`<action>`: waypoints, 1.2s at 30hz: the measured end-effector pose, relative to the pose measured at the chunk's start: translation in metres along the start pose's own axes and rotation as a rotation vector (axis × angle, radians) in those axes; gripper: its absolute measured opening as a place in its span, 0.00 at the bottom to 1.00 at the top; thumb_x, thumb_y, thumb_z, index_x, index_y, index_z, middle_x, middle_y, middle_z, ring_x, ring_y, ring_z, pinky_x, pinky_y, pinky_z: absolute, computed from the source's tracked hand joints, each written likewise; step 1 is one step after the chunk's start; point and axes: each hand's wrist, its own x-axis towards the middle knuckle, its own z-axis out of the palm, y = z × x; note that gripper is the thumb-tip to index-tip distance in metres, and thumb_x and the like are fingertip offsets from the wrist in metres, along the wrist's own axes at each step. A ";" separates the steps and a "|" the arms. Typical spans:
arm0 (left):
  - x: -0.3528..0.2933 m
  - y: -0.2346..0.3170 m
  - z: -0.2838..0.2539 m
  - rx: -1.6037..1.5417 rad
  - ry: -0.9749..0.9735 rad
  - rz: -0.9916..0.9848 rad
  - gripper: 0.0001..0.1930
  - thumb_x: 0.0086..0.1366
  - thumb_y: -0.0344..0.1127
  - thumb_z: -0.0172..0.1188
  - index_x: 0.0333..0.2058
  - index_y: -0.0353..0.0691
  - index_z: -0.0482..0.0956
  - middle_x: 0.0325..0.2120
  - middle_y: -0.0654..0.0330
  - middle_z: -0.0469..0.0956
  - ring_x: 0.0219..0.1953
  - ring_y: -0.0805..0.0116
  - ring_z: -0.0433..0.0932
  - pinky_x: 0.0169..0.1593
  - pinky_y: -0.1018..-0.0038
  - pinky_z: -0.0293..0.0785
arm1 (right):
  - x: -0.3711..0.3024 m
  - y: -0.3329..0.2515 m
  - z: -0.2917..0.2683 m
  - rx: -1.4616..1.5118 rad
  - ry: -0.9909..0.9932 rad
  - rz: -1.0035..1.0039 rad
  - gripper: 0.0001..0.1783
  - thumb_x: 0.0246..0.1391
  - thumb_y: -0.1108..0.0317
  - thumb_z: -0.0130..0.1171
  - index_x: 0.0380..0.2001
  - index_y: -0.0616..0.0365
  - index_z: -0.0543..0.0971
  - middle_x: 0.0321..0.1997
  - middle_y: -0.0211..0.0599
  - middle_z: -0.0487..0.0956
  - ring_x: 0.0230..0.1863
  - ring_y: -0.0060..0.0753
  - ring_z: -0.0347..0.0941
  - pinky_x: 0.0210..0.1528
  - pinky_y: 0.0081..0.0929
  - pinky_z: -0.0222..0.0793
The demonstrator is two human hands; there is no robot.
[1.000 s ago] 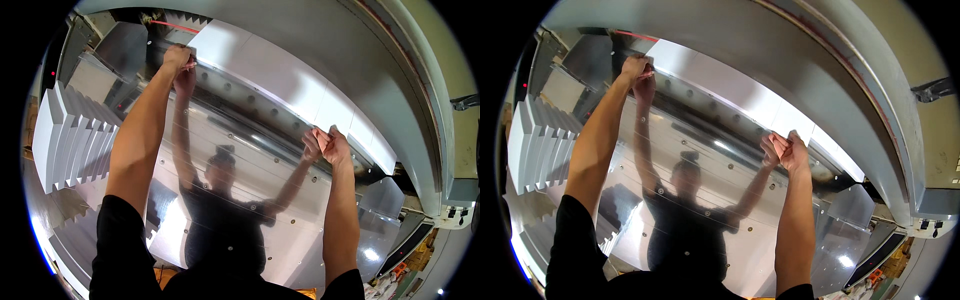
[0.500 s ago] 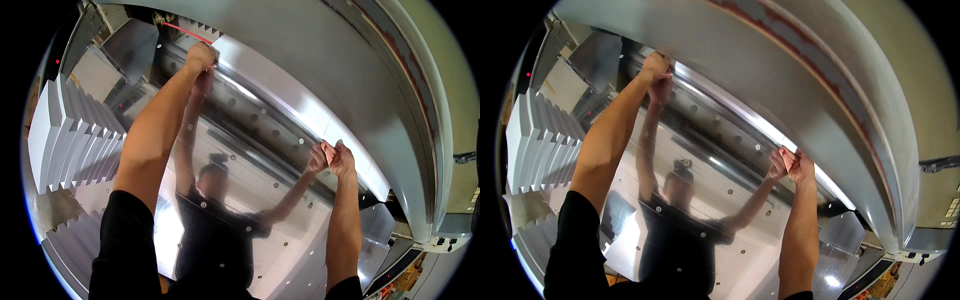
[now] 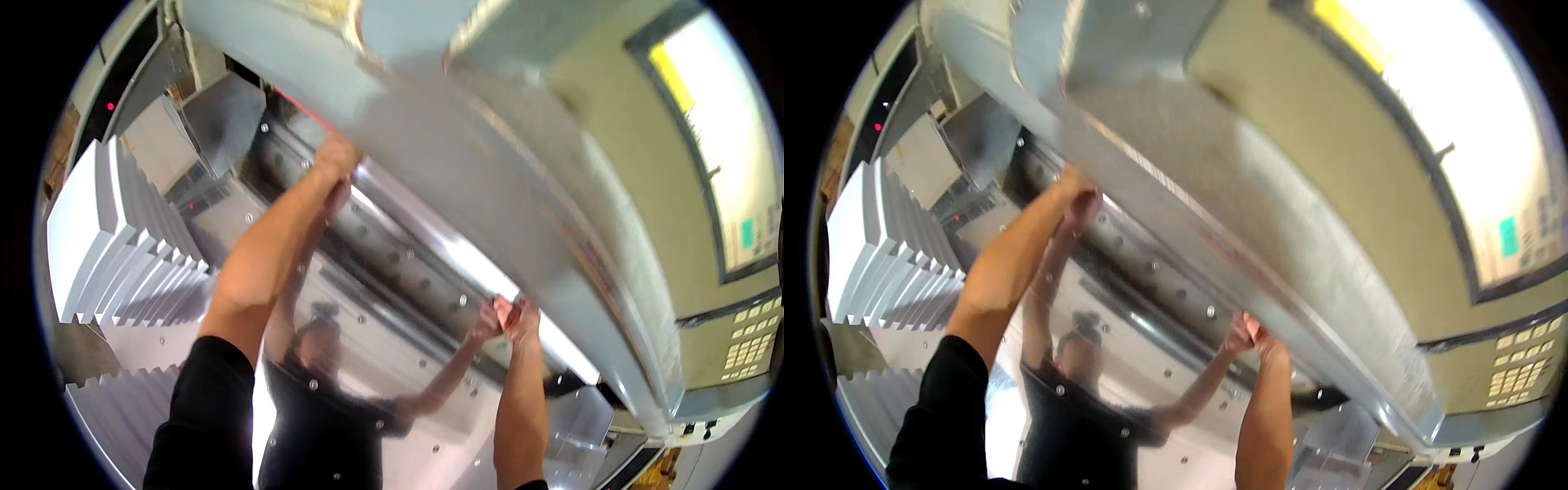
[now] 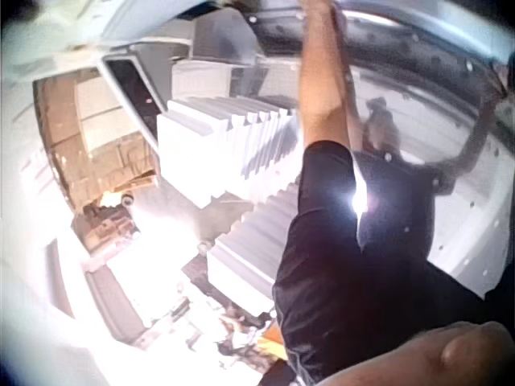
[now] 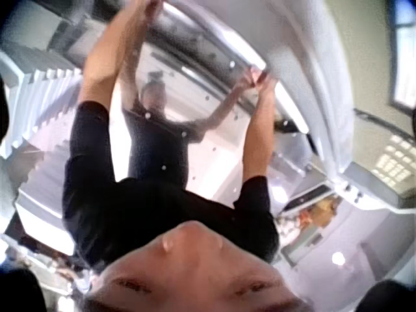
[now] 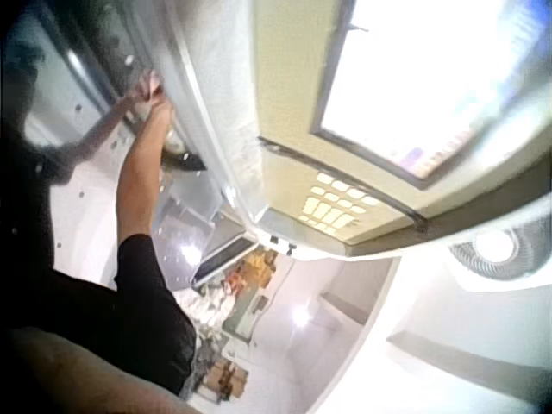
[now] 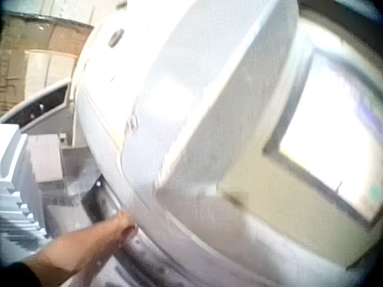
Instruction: The person repeatedly picks up white paper sheets from a machine tray, aligns them, and stacks them into a growing pile on the machine surface. The person also places a larger sheet into the machine's cutting slot and continues stacking the cut pieces.
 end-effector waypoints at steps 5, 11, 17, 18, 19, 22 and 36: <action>-0.006 0.009 0.005 -0.449 -0.087 -0.262 0.21 0.62 0.44 0.52 0.39 0.29 0.81 0.37 0.44 0.83 0.45 0.52 0.83 0.53 0.63 0.76 | -0.004 -0.014 -0.001 0.205 -0.118 0.334 0.37 0.69 0.45 0.37 0.54 0.77 0.58 0.40 0.64 0.79 0.42 0.60 0.79 0.38 0.41 0.85; -0.102 0.120 -0.097 -1.387 -0.323 -0.794 0.27 0.64 0.50 0.56 0.52 0.33 0.71 0.44 0.45 0.80 0.41 0.55 0.83 0.42 0.57 0.78 | -0.044 0.005 0.050 0.197 -0.241 0.424 0.46 0.66 0.35 0.36 0.43 0.82 0.71 0.40 0.60 0.81 0.41 0.56 0.80 0.33 0.31 0.84; -0.104 0.190 -0.032 -1.764 -0.599 -0.707 0.21 0.66 0.54 0.53 0.44 0.41 0.75 0.31 0.53 0.81 0.30 0.63 0.82 0.30 0.75 0.76 | -0.042 0.025 0.098 0.174 -0.269 0.283 0.37 0.69 0.44 0.37 0.50 0.76 0.70 0.47 0.59 0.80 0.47 0.55 0.79 0.42 0.35 0.83; -0.101 0.192 -0.022 -1.798 -0.617 -0.616 0.21 0.66 0.54 0.53 0.42 0.40 0.75 0.29 0.54 0.80 0.29 0.65 0.81 0.29 0.77 0.74 | -0.038 0.026 0.103 0.125 -0.234 0.177 0.39 0.68 0.41 0.39 0.48 0.77 0.71 0.46 0.59 0.80 0.47 0.53 0.80 0.38 0.32 0.84; -0.098 0.175 -0.012 -1.847 -0.671 -0.514 0.21 0.66 0.53 0.53 0.41 0.39 0.75 0.27 0.55 0.79 0.27 0.66 0.79 0.28 0.77 0.72 | -0.054 0.015 0.121 0.120 -0.271 0.281 0.31 0.69 0.48 0.39 0.50 0.72 0.72 0.50 0.61 0.78 0.47 0.53 0.80 0.42 0.37 0.84; -0.097 0.174 -0.019 -1.945 -0.707 -0.505 0.21 0.66 0.53 0.54 0.40 0.38 0.74 0.24 0.58 0.76 0.24 0.69 0.75 0.25 0.77 0.69 | -0.077 0.001 0.136 0.000 -0.285 0.146 0.25 0.70 0.54 0.39 0.47 0.69 0.72 0.52 0.60 0.77 0.50 0.55 0.78 0.51 0.46 0.80; -0.135 0.299 0.006 -2.406 -0.505 -0.554 0.19 0.69 0.48 0.51 0.49 0.39 0.69 0.44 0.51 0.74 0.48 0.60 0.74 0.57 0.57 0.68 | -0.086 0.003 0.049 0.839 -0.061 -0.261 0.36 0.57 0.49 0.53 0.58 0.69 0.63 0.53 0.53 0.69 0.54 0.54 0.68 0.57 0.50 0.69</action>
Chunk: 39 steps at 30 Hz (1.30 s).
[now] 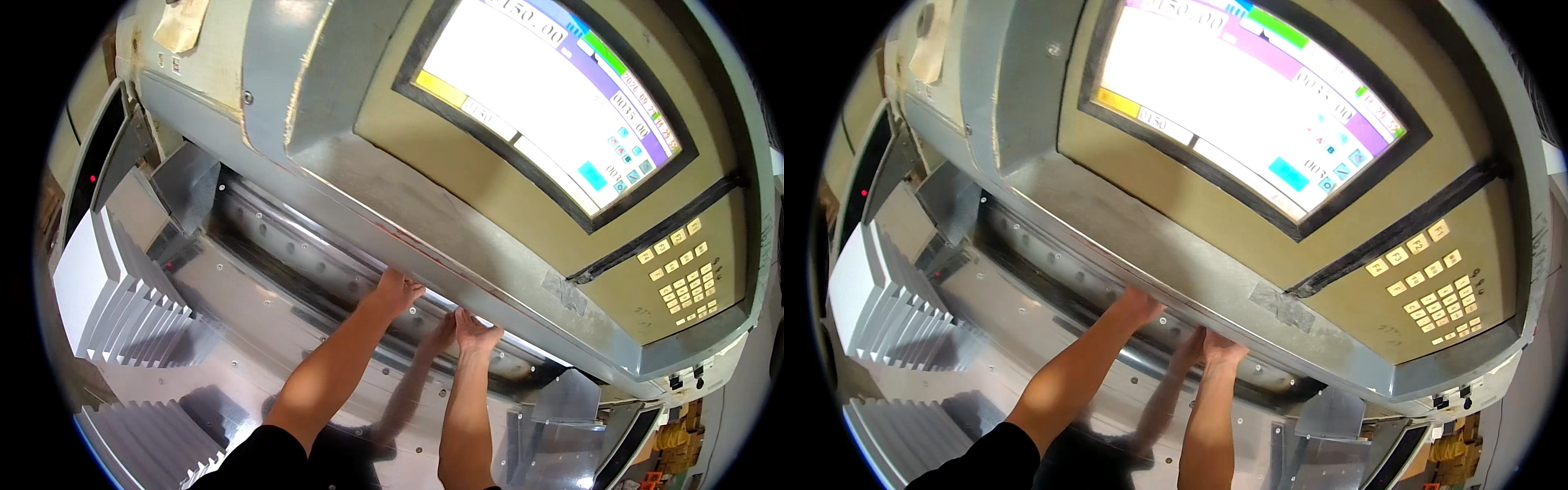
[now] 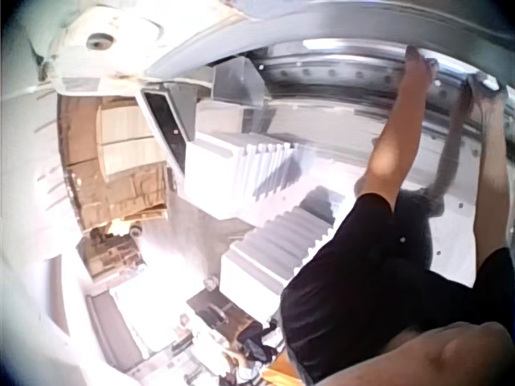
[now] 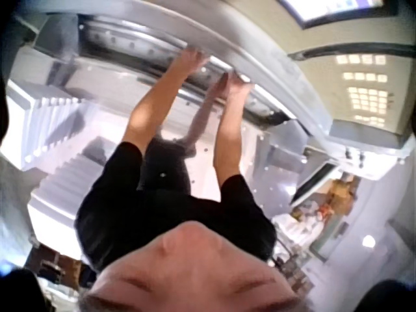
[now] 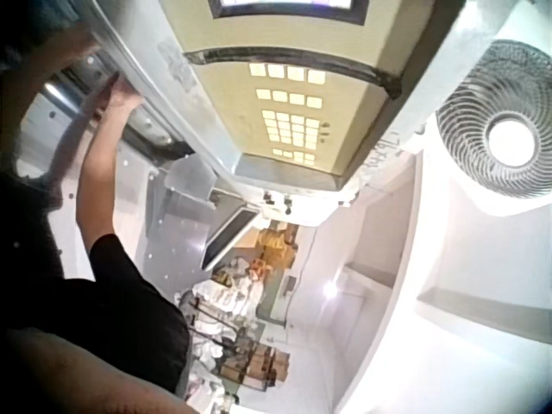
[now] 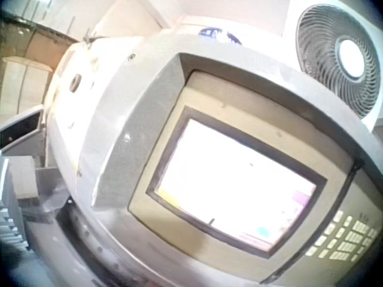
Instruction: The person repeatedly picks up white paper sheets from a machine tray, aligns them, and stacks them into a growing pile on the machine surface. The person also places a larger sheet into the machine's cutting slot and continues stacking the cut pieces.
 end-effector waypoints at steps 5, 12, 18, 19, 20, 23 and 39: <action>-0.003 -0.010 -0.019 0.208 0.044 0.024 0.16 0.69 0.43 0.52 0.50 0.42 0.74 0.46 0.60 0.77 0.54 0.62 0.74 0.59 0.57 0.69 | 0.003 -0.007 -0.013 -0.073 0.001 -0.003 0.38 0.57 0.47 0.55 0.59 0.68 0.63 0.63 0.54 0.62 0.59 0.52 0.65 0.58 0.50 0.67; -0.071 0.047 0.005 1.668 0.410 0.372 0.11 0.62 0.35 0.61 0.43 0.42 0.78 0.44 0.55 0.78 0.50 0.56 0.75 0.47 0.62 0.76 | -0.060 -0.001 -0.090 -0.617 -0.238 -0.092 0.15 0.66 0.66 0.49 0.49 0.66 0.71 0.46 0.44 0.77 0.44 0.37 0.75 0.45 0.29 0.75; -0.055 0.080 -0.009 2.136 0.233 0.715 0.18 0.54 0.42 0.69 0.43 0.43 0.81 0.43 0.58 0.77 0.50 0.58 0.74 0.49 0.63 0.76 | -0.101 0.032 -0.097 -1.173 -0.265 -0.541 0.11 0.62 0.78 0.53 0.47 0.64 0.71 0.43 0.36 0.78 0.36 0.23 0.74 0.39 0.21 0.72; -0.053 0.079 -0.008 2.151 0.246 0.724 0.18 0.54 0.42 0.70 0.43 0.43 0.81 0.43 0.59 0.78 0.51 0.59 0.74 0.50 0.63 0.76 | -0.100 0.034 -0.095 -1.267 -0.303 -0.654 0.10 0.61 0.77 0.54 0.46 0.63 0.71 0.41 0.35 0.78 0.33 0.21 0.73 0.37 0.19 0.71; -0.051 0.076 -0.007 2.167 0.260 0.732 0.18 0.53 0.43 0.70 0.42 0.43 0.82 0.43 0.59 0.78 0.51 0.59 0.74 0.50 0.63 0.76 | -0.100 0.033 -0.093 -1.255 -0.279 -0.609 0.10 0.60 0.78 0.54 0.45 0.63 0.71 0.41 0.35 0.78 0.32 0.21 0.73 0.36 0.19 0.71; -0.050 0.074 0.004 2.089 0.288 0.672 0.17 0.52 0.43 0.70 0.39 0.43 0.83 0.42 0.60 0.79 0.51 0.60 0.74 0.50 0.64 0.76 | -0.104 0.034 -0.089 -1.244 -0.214 -0.538 0.10 0.59 0.78 0.54 0.44 0.63 0.72 0.39 0.35 0.77 0.31 0.22 0.73 0.36 0.20 0.71; -0.038 0.071 -0.001 2.116 0.335 0.734 0.16 0.55 0.44 0.69 0.36 0.40 0.83 0.39 0.50 0.79 0.41 0.53 0.80 0.45 0.62 0.78 | -0.099 0.037 -0.096 -1.376 -0.209 -0.701 0.09 0.58 0.77 0.55 0.42 0.65 0.73 0.41 0.42 0.76 0.36 0.30 0.75 0.41 0.26 0.73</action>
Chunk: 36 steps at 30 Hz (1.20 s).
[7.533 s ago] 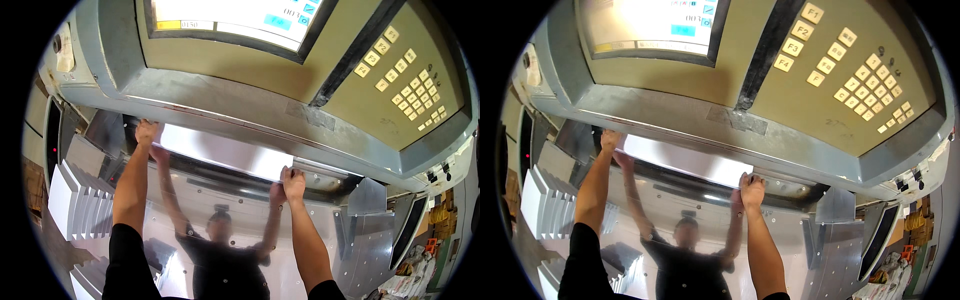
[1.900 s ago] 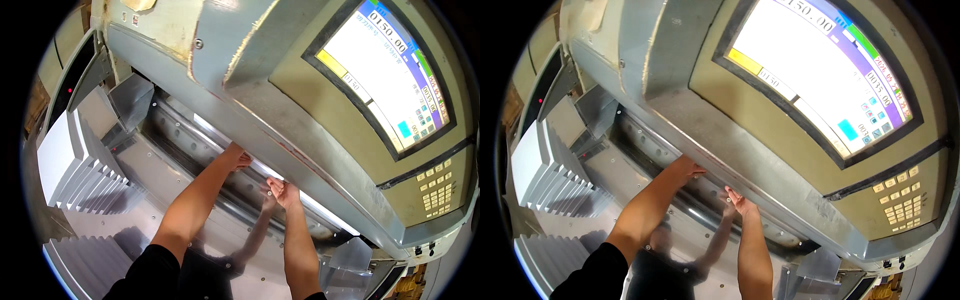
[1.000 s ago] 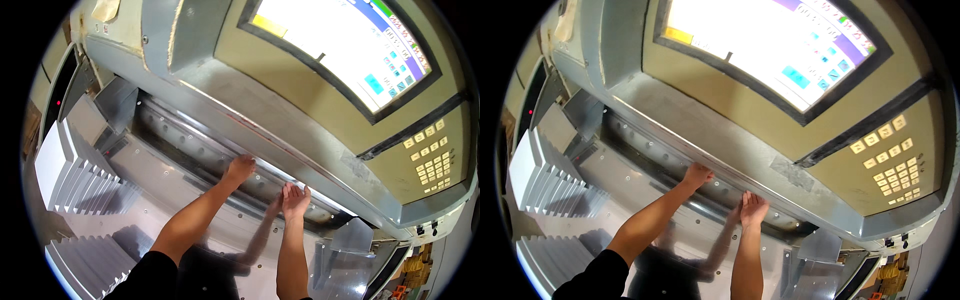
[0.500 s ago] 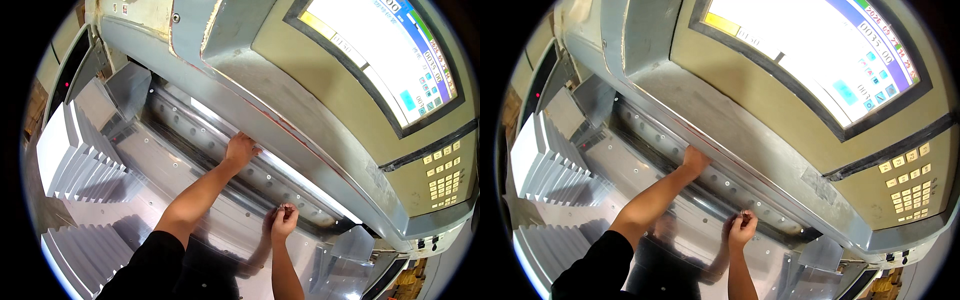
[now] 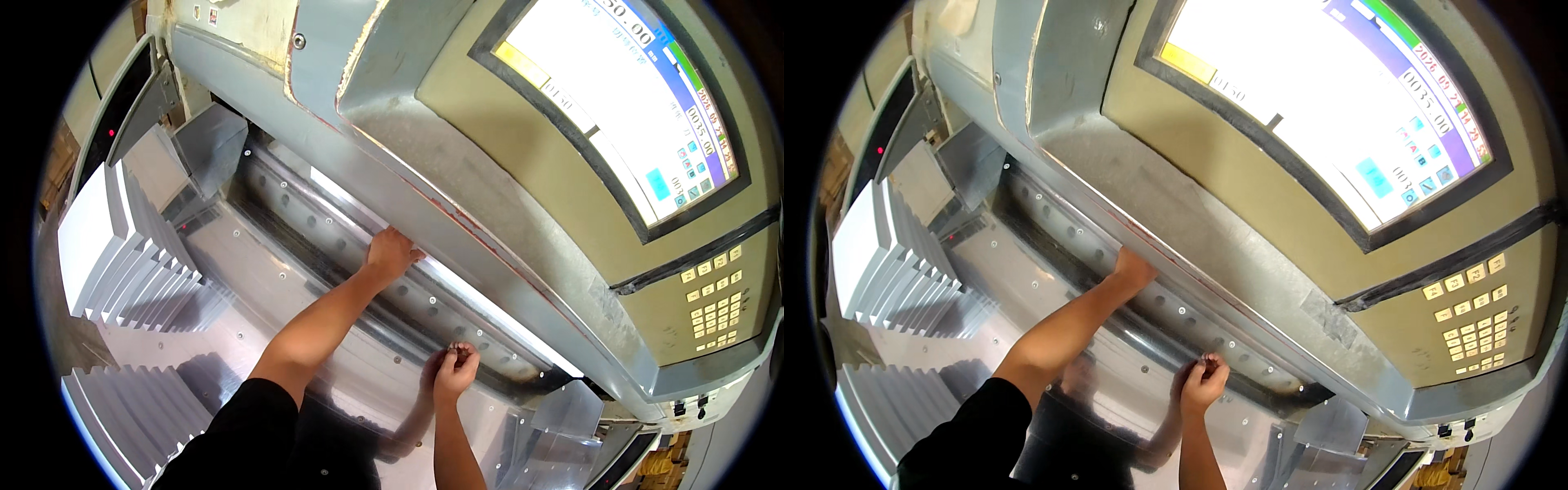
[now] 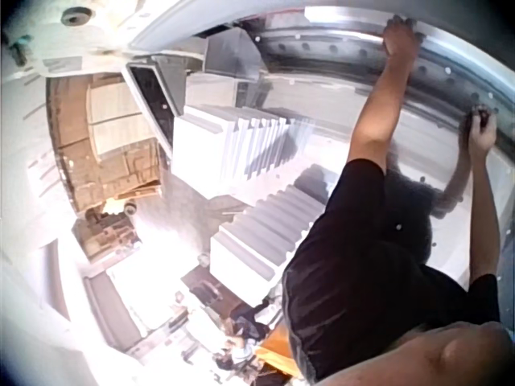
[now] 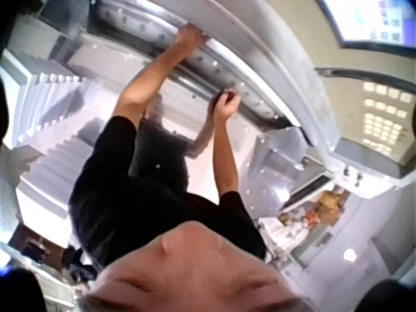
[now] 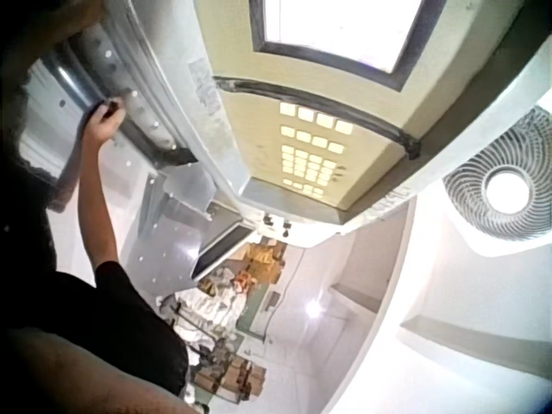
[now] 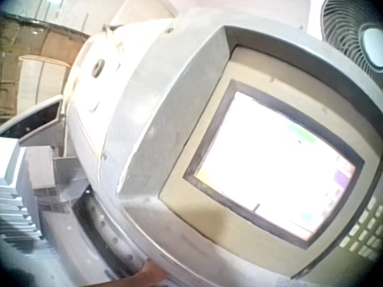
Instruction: The person repeatedly picks up white paper sheets from a machine tray, aligns them, and stacks them into a growing pile on the machine surface. The person also places a larger sheet into the machine's cutting slot and continues stacking the cut pieces.
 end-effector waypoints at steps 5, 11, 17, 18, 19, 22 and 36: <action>0.004 -0.004 0.007 -0.009 -0.069 -0.013 0.17 0.56 0.47 0.67 0.36 0.39 0.83 0.39 0.50 0.80 0.42 0.53 0.80 0.46 0.62 0.78 | 0.002 -0.002 0.000 -0.036 0.000 -0.061 0.09 0.59 0.77 0.54 0.43 0.63 0.72 0.39 0.38 0.77 0.37 0.27 0.76 0.41 0.25 0.73; -0.009 -0.002 -0.014 -0.031 -0.037 0.065 0.14 0.59 0.46 0.65 0.35 0.42 0.82 0.34 0.54 0.80 0.40 0.54 0.80 0.44 0.61 0.78 | 0.001 -0.006 0.003 -0.065 0.017 -0.077 0.10 0.56 0.77 0.56 0.42 0.64 0.72 0.39 0.40 0.76 0.37 0.31 0.75 0.43 0.27 0.72; -0.004 -0.054 -0.028 -0.056 0.007 -0.075 0.12 0.59 0.47 0.64 0.27 0.46 0.83 0.29 0.62 0.79 0.41 0.61 0.77 0.42 0.63 0.75 | 0.000 0.004 0.002 -0.033 0.009 -0.076 0.11 0.56 0.78 0.56 0.43 0.65 0.72 0.39 0.40 0.76 0.36 0.30 0.74 0.42 0.27 0.72; 0.000 -0.064 -0.030 -0.076 0.025 -0.108 0.12 0.59 0.47 0.64 0.26 0.46 0.84 0.28 0.62 0.79 0.40 0.61 0.77 0.43 0.64 0.75 | 0.001 0.003 0.003 -0.034 0.007 -0.079 0.11 0.55 0.78 0.55 0.43 0.65 0.72 0.39 0.40 0.76 0.36 0.30 0.74 0.41 0.27 0.72; 0.005 -0.070 -0.030 -0.095 0.044 -0.139 0.12 0.59 0.48 0.64 0.26 0.46 0.84 0.28 0.62 0.79 0.40 0.61 0.77 0.44 0.65 0.74 | 0.001 0.002 0.003 -0.036 0.005 -0.081 0.11 0.55 0.78 0.55 0.43 0.65 0.72 0.39 0.40 0.76 0.36 0.30 0.74 0.41 0.26 0.72; 0.014 -0.082 -0.020 0.028 0.001 -0.141 0.12 0.58 0.48 0.64 0.26 0.47 0.85 0.28 0.61 0.79 0.40 0.62 0.75 0.46 0.67 0.73 | 0.001 -0.001 0.005 -0.053 0.001 -0.102 0.12 0.55 0.79 0.54 0.43 0.65 0.71 0.39 0.41 0.76 0.36 0.30 0.74 0.41 0.26 0.72; 0.056 -0.141 -0.046 -1.723 0.441 -1.141 0.13 0.59 0.43 0.61 0.40 0.45 0.76 0.26 0.68 0.69 0.24 0.74 0.63 0.29 0.75 0.59 | 0.000 -0.003 0.006 -0.055 -0.005 -0.102 0.12 0.54 0.79 0.52 0.43 0.66 0.71 0.39 0.41 0.75 0.36 0.31 0.74 0.42 0.28 0.73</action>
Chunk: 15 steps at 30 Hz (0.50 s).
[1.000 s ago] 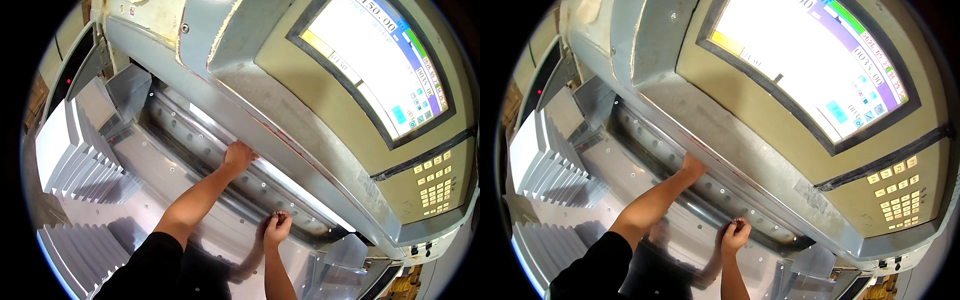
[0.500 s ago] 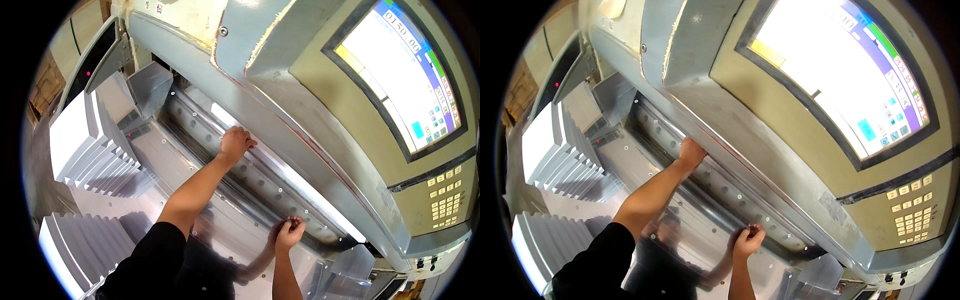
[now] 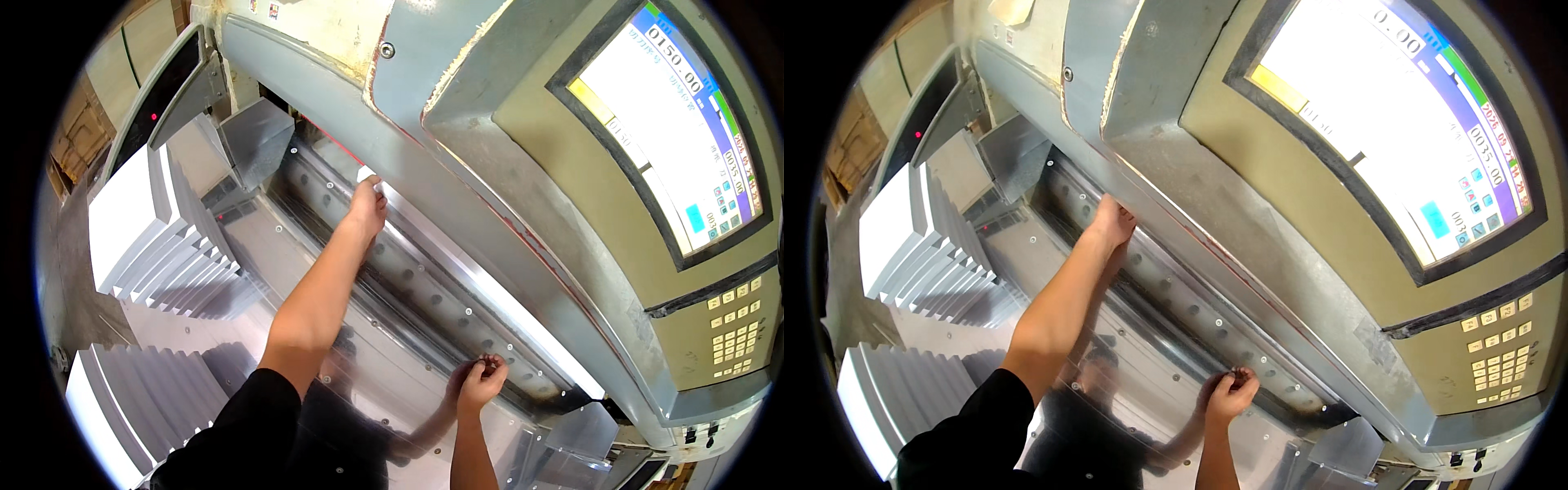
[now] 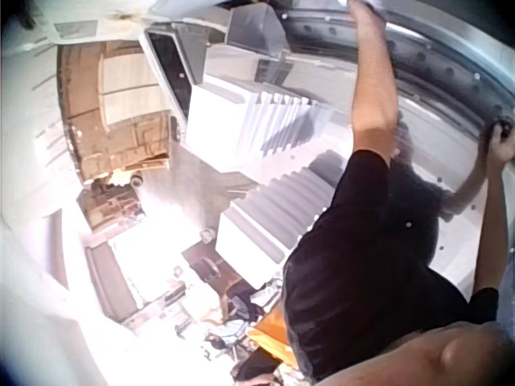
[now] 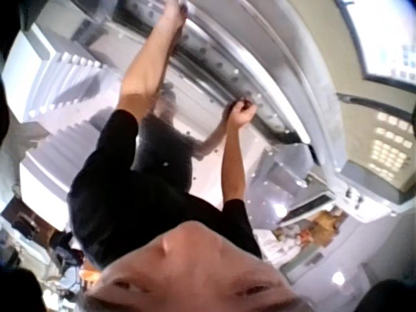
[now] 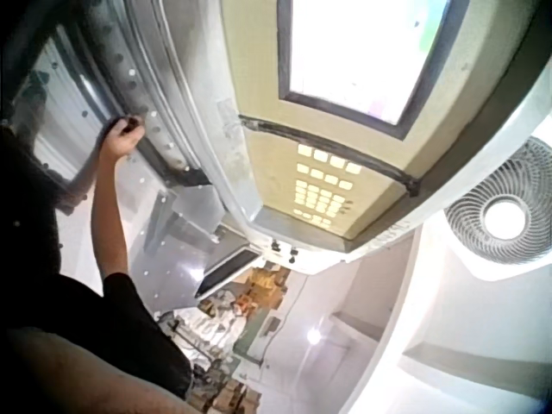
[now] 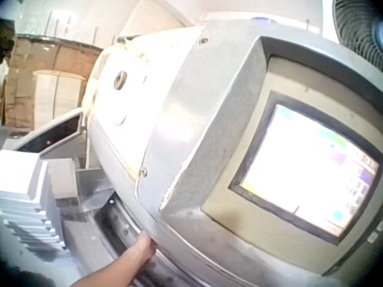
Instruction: The person repeatedly picks up white paper sheets from a machine tray, aligns them, and stacks them into a growing pile on the machine surface. The person also places a larger sheet into the machine's cutting slot and continues stacking the cut pieces.
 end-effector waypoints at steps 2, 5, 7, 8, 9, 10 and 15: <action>0.005 0.003 0.006 -0.094 -0.085 0.032 0.11 0.59 0.43 0.61 0.36 0.47 0.73 0.28 0.67 0.66 0.28 0.74 0.63 0.31 0.77 0.59 | 0.000 0.002 0.004 0.058 -0.002 -0.011 0.12 0.54 0.79 0.52 0.43 0.66 0.71 0.38 0.41 0.75 0.36 0.30 0.74 0.41 0.27 0.72; -0.011 0.008 0.023 0.023 0.001 -0.052 0.10 0.59 0.42 0.61 0.34 0.46 0.72 0.24 0.65 0.64 0.25 0.72 0.62 0.30 0.78 0.59 | -0.001 0.003 -0.001 0.029 0.004 0.077 0.12 0.54 0.79 0.53 0.43 0.65 0.71 0.39 0.40 0.75 0.35 0.29 0.73 0.41 0.27 0.72; -0.005 0.012 0.014 0.251 -0.034 -0.032 0.12 0.59 0.44 0.61 0.34 0.41 0.74 0.21 0.63 0.67 0.19 0.70 0.63 0.26 0.75 0.63 | 0.000 0.002 -0.002 -0.004 -0.013 0.054 0.12 0.54 0.79 0.54 0.43 0.64 0.71 0.39 0.39 0.75 0.35 0.27 0.73 0.40 0.25 0.71; -0.003 0.014 0.011 0.396 -0.048 -0.021 0.13 0.59 0.44 0.61 0.33 0.40 0.74 0.21 0.62 0.68 0.18 0.70 0.64 0.25 0.73 0.64 | -0.002 0.000 -0.005 -0.044 -0.026 0.022 0.12 0.54 0.79 0.54 0.43 0.63 0.71 0.39 0.39 0.75 0.35 0.28 0.72 0.40 0.27 0.71; 0.003 0.017 0.003 0.535 -0.053 -0.005 0.14 0.59 0.45 0.61 0.32 0.39 0.74 0.21 0.61 0.70 0.18 0.69 0.66 0.24 0.72 0.65 | -0.003 -0.011 -0.008 -0.101 -0.074 0.015 0.12 0.54 0.78 0.55 0.43 0.63 0.72 0.41 0.40 0.74 0.38 0.29 0.71 0.43 0.28 0.70; 0.012 0.016 -0.003 0.718 -0.058 0.147 0.17 0.61 0.47 0.61 0.31 0.36 0.76 0.20 0.59 0.75 0.16 0.67 0.71 0.20 0.68 0.65 | -0.008 -0.012 -0.013 -0.045 -0.098 0.021 0.13 0.54 0.78 0.55 0.44 0.63 0.72 0.42 0.41 0.74 0.40 0.31 0.71 0.45 0.28 0.69; 0.006 0.018 -0.007 0.793 -0.194 0.037 0.16 0.67 0.40 0.60 0.34 0.28 0.79 0.25 0.49 0.83 0.23 0.57 0.84 0.24 0.66 0.84 | -0.076 -0.043 -0.043 -0.268 -0.209 -0.116 0.16 0.51 0.73 0.59 0.45 0.61 0.74 0.52 0.50 0.73 0.52 0.49 0.70 0.56 0.39 0.66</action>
